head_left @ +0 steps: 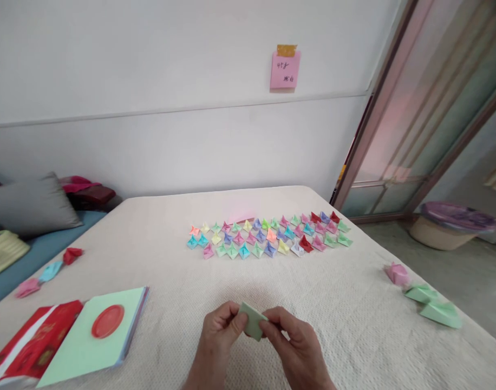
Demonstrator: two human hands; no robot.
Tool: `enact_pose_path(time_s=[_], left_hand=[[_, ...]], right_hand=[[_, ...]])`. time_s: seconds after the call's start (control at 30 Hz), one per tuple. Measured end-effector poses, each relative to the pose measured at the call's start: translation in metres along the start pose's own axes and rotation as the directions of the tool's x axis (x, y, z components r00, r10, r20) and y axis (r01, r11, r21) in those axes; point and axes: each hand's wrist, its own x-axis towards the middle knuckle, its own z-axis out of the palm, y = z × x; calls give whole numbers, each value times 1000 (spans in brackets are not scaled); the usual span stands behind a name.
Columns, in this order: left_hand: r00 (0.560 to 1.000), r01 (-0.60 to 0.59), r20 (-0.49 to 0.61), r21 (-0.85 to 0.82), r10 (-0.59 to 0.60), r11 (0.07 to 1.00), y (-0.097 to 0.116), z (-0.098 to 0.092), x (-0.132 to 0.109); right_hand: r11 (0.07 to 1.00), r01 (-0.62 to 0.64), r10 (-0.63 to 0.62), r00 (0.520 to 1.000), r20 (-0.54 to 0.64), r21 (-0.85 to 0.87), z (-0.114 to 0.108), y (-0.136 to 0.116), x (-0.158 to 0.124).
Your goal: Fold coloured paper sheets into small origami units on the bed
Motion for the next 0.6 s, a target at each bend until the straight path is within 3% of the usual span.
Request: enact_pose_path(time_s=[0.13, 0.33, 0.6], left_hand=[[1000, -1, 19, 51, 0, 999, 0, 0, 0], [999, -22, -42, 131, 27, 991, -7, -2, 1], [1000, 7, 25, 83, -9, 997, -2, -1, -1]], right_hand=[[999, -23, 21, 999, 38, 39, -3, -6, 1], [998, -68, 67, 996, 52, 9, -6, -9, 2], [991, -136, 136, 985, 103, -3, -7, -9, 1]])
